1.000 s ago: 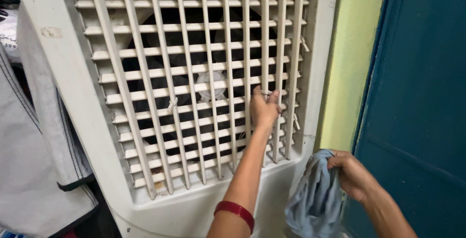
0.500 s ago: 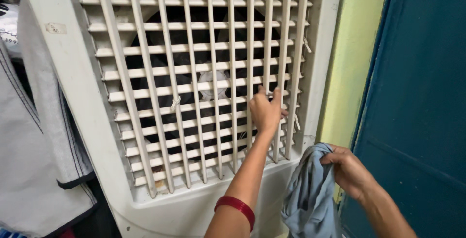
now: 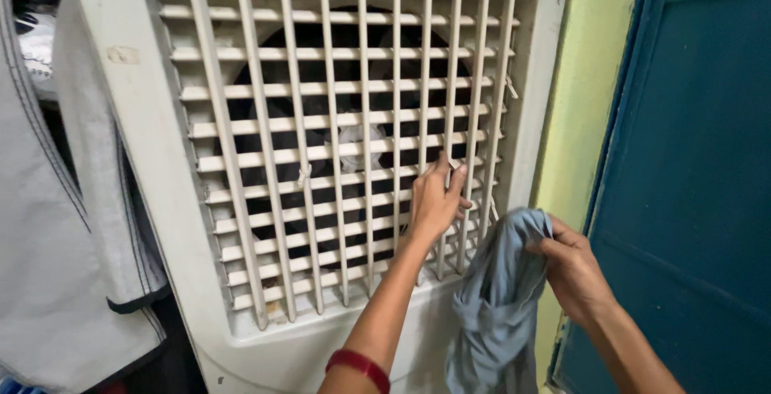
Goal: The person wipes the front grille of a standing air cooler with a grey cloth. They systematically clean the vertical and horizontal bars across the entire grille surface, moving from top to bottom and side to side.
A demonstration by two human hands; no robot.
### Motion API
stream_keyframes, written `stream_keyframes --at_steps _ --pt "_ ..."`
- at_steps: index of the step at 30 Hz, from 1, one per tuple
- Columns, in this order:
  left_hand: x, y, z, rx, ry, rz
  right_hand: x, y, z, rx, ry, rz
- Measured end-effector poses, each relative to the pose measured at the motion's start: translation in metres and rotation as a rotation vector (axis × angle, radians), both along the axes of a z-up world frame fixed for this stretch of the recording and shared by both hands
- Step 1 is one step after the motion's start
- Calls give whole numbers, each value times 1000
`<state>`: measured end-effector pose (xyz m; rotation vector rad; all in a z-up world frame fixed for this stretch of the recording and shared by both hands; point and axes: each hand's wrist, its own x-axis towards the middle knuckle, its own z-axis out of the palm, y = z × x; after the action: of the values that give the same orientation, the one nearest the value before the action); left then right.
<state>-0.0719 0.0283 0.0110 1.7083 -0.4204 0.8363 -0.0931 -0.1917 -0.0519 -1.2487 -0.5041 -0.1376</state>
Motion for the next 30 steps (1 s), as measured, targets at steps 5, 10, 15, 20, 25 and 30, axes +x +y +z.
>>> stream_keyframes --at_steps 5,10,15,20,25,30 --pt "-30 19 19 14 -112 174 -31 46 41 -268 -707 -367" --pt "-44 36 61 41 -495 573 -3 110 85 -415 -993 -673" --pt "-50 60 105 261 -639 746 64 155 172 -528 -1199 -995" --pt "-44 93 119 653 -703 792 73 170 178 -651 -1218 -1288" --pt "-37 119 98 910 -828 939 65 153 151 -929 -1371 -1472" --pt "-20 131 99 1112 -751 985 86 171 196 -1247 -1089 -1379"
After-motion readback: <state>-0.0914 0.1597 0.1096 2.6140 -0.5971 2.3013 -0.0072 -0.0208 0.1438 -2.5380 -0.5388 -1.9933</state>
